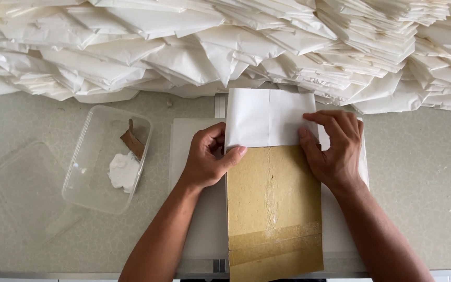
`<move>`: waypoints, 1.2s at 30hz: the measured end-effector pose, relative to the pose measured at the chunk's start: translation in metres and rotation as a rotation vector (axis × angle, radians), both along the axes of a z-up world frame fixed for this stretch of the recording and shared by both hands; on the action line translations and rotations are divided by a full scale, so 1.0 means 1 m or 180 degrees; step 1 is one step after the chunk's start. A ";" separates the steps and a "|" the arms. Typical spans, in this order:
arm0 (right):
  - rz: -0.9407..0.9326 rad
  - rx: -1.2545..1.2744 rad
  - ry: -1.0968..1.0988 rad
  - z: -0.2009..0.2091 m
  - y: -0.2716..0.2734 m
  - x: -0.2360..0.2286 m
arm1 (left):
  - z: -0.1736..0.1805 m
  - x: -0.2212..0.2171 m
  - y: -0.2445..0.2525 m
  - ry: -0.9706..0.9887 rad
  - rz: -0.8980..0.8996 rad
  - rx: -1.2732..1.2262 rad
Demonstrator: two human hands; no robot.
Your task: The person applies white paste to the edge of a cardboard flap using a small wooden stick, then folds white paper over the flap and presses it down. The cardboard is flipped and the paper is folded and pressed on the other side to complete the wrapping.
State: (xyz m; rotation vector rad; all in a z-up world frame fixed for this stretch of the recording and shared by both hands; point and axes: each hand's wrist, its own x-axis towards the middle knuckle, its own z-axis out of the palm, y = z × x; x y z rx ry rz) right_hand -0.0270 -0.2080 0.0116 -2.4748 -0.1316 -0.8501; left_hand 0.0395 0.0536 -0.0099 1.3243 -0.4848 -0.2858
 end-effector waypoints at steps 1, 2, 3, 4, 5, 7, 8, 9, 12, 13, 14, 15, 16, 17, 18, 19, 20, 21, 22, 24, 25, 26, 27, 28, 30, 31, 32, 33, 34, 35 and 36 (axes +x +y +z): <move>-0.0011 0.0005 -0.0007 -0.002 0.000 0.000 | -0.001 0.000 0.000 -0.0007 -0.0011 0.0005; 0.0008 0.0090 -0.0023 -0.004 0.001 -0.001 | -0.002 0.000 0.000 -0.0006 -0.0009 -0.0003; 0.0028 0.0175 -0.0039 -0.006 0.001 -0.001 | -0.003 0.000 0.000 -0.0005 -0.0006 -0.0010; 0.0023 0.0170 -0.0037 -0.006 0.000 -0.001 | -0.003 0.000 0.000 -0.0002 -0.0010 -0.0015; 0.0077 0.0256 -0.0100 -0.005 0.000 -0.002 | -0.004 0.000 0.000 0.0058 -0.0030 -0.0037; 0.0138 0.0340 -0.0163 -0.008 -0.005 -0.001 | -0.003 0.001 0.001 0.0117 -0.0042 -0.0061; 0.0156 0.0426 -0.0171 -0.011 -0.007 -0.002 | -0.002 0.002 0.001 0.0032 -0.0047 0.0015; 0.0174 0.0512 -0.0179 -0.015 -0.010 -0.003 | -0.001 0.002 0.002 -0.0053 -0.0053 0.0091; 0.0253 0.0619 -0.0207 -0.017 -0.011 -0.003 | 0.003 0.003 0.002 -0.0148 0.0056 0.0191; 0.0254 0.0628 -0.0207 -0.018 -0.011 -0.003 | 0.003 0.003 0.001 -0.0148 0.0057 0.0200; 0.0263 0.0660 -0.0210 -0.018 -0.011 -0.003 | 0.002 0.003 0.001 -0.0154 0.0061 0.0217; 0.0272 0.0692 -0.0213 -0.019 -0.011 -0.004 | 0.002 0.002 0.001 -0.0160 0.0066 0.0234; 0.0263 0.0696 -0.0214 -0.019 -0.011 -0.004 | 0.002 0.003 0.001 -0.0160 0.0057 0.0238; 0.0307 0.0703 -0.0253 -0.019 -0.012 -0.004 | 0.002 0.003 0.001 -0.0168 0.0057 0.0231; 0.0349 0.0708 -0.0289 -0.019 -0.012 -0.005 | 0.002 0.003 0.000 -0.0172 0.0057 0.0223; 0.0339 0.0711 -0.0286 -0.021 -0.013 -0.006 | 0.003 0.003 0.000 -0.0170 0.0047 0.0226; 0.0372 0.0757 -0.0331 -0.023 -0.014 -0.005 | 0.003 0.003 0.000 -0.0200 0.0086 0.0248; 0.0406 0.0804 -0.0377 -0.025 -0.014 -0.005 | 0.004 0.003 0.000 -0.0230 0.0125 0.0270; 0.0408 0.0806 -0.0378 -0.024 -0.014 -0.005 | 0.002 0.004 -0.001 -0.0232 0.0127 0.0272; 0.0477 0.0820 -0.0398 -0.022 -0.013 -0.006 | -0.002 0.004 -0.001 -0.0362 0.0282 0.0454; 0.0481 0.0822 -0.0400 -0.022 -0.013 -0.006 | 0.003 0.002 -0.002 -0.0364 0.0285 0.0456; 0.0478 0.0812 -0.0379 -0.021 -0.012 -0.005 | 0.008 0.001 -0.003 -0.0436 0.0461 0.0587; 0.0475 0.0802 -0.0358 -0.020 -0.012 -0.005 | 0.012 0.000 -0.004 -0.0507 0.0638 0.0717; 0.0472 0.0803 -0.0362 -0.021 -0.012 -0.004 | 0.012 0.002 -0.003 -0.0511 0.0634 0.0718; 0.0451 0.0675 -0.0124 -0.024 -0.012 -0.003 | 0.011 0.004 -0.001 -0.0815 0.0787 0.1033; 0.0447 0.0676 -0.0129 -0.024 -0.011 -0.001 | 0.012 0.004 -0.001 -0.0820 0.0783 0.1034; 0.0476 0.0655 -0.0113 -0.024 -0.010 0.000 | 0.012 0.003 -0.001 -0.0868 0.0853 0.1102; 0.0505 0.0633 -0.0096 -0.024 -0.009 0.001 | 0.013 0.003 0.000 -0.0915 0.0924 0.1169; 0.0498 0.0636 -0.0102 -0.023 -0.009 0.002 | 0.010 0.004 0.000 -0.0922 0.0917 0.1171; 0.0518 0.0647 -0.0099 -0.022 -0.008 0.002 | 0.007 0.005 0.000 -0.1142 0.1018 0.1337; 0.0537 0.0663 -0.0094 -0.021 -0.007 0.002 | 0.005 0.006 0.000 -0.1361 0.1115 0.1508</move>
